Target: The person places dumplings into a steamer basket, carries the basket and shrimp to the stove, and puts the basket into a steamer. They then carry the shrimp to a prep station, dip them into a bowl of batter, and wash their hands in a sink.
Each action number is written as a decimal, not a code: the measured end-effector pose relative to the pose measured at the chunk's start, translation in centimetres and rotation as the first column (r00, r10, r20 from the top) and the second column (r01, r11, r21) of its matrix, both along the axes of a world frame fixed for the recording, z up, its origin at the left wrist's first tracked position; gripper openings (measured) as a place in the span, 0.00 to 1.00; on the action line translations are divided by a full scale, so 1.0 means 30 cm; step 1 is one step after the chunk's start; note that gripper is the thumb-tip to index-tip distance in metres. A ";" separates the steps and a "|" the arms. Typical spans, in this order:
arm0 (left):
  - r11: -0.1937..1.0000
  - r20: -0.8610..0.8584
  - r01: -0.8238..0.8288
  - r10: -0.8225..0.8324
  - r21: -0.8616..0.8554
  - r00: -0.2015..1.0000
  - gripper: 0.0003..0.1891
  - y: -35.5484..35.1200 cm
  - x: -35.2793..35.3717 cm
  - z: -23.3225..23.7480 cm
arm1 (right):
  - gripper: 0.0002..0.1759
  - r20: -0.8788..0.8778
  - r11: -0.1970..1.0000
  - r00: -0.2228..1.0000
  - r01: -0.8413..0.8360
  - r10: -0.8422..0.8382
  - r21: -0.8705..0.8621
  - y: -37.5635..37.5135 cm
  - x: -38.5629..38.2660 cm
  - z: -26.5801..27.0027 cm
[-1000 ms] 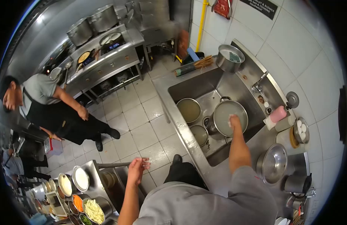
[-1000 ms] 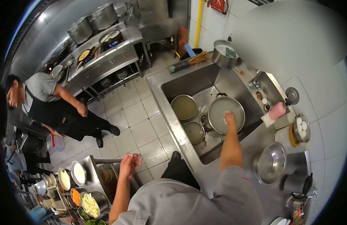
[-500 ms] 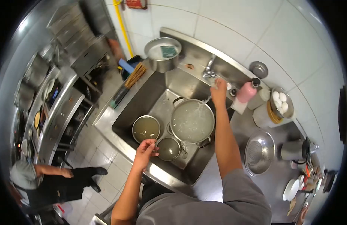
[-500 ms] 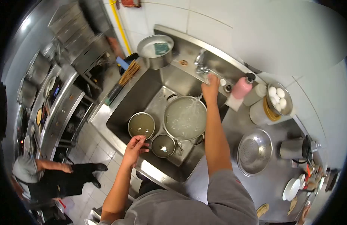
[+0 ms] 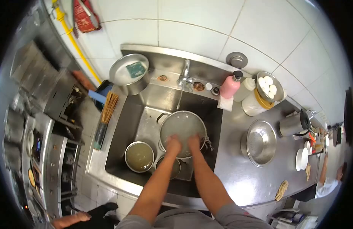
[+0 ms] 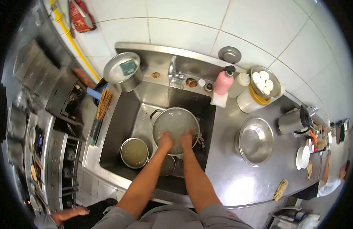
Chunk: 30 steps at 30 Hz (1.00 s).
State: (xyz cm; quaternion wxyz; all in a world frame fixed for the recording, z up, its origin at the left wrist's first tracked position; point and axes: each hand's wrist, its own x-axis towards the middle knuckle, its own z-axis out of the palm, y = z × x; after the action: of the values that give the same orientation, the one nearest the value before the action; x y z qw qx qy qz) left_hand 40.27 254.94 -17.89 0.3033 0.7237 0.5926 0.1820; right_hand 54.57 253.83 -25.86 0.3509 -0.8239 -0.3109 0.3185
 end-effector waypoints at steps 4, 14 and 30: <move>0.947 -0.021 -0.045 0.040 -0.320 0.999 0.17 0.154 0.025 -0.386 | 0.21 -0.264 0.997 0.962 0.057 -0.068 -0.052 -0.051 -0.072 0.225; 0.557 0.751 0.677 0.661 -0.481 -0.010 0.14 0.453 0.044 0.253 | 0.34 -0.941 0.883 0.129 0.325 0.313 0.338 0.089 -0.206 0.657; 0.485 0.718 0.550 0.590 -0.680 0.368 0.20 0.495 0.037 0.723 | 0.22 0.458 0.887 0.857 -0.382 0.235 0.258 0.517 -0.188 0.950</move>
State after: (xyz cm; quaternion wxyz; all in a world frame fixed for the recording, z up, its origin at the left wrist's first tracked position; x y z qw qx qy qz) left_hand 41.38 269.79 3.79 0.8955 0.2074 0.3201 0.2294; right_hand 48.92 269.34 2.64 0.3572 -0.7374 -0.5581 0.1307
